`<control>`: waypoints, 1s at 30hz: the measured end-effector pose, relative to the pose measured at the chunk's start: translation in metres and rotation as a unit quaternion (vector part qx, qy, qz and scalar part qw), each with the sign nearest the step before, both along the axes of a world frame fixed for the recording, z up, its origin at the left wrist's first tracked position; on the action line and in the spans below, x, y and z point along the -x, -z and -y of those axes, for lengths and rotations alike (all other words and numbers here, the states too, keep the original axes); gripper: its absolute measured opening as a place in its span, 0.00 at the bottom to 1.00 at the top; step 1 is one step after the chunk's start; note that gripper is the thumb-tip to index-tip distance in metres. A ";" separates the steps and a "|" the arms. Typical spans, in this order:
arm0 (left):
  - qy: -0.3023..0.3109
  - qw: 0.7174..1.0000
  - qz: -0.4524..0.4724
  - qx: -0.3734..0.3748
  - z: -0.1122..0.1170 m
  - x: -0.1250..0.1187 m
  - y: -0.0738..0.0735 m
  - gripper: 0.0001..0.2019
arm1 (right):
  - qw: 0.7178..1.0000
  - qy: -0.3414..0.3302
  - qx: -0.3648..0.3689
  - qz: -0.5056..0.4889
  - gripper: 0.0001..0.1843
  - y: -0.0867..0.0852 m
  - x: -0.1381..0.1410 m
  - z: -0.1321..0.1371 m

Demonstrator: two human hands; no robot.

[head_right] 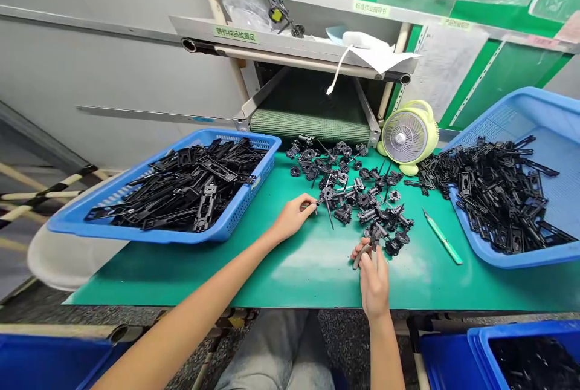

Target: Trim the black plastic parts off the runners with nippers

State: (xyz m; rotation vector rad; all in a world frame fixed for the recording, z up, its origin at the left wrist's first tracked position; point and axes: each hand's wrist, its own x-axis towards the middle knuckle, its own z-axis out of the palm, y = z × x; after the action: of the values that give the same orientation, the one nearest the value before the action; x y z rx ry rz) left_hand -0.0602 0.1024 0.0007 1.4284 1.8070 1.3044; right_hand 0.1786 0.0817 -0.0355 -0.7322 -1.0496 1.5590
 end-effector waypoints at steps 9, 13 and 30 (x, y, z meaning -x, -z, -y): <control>-0.126 0.953 0.274 0.021 0.099 -0.050 -0.008 0.17 | 0.983 -0.136 0.041 0.113 0.20 -0.020 -0.019 0.069; -0.141 0.956 0.253 0.048 0.097 -0.055 -0.003 0.18 | 0.965 -0.174 0.062 0.188 0.23 -0.020 -0.030 0.110; 0.023 0.942 -0.329 0.058 0.115 -0.096 -0.010 0.18 | 0.981 -0.072 0.084 0.162 0.22 -0.023 -0.030 0.079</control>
State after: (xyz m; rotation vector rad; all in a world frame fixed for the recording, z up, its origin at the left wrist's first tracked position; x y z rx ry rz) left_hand 0.0358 -0.0122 0.0110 1.9770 2.1871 0.7128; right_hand 0.2084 0.0027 -0.0123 -1.0734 -1.2402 1.7045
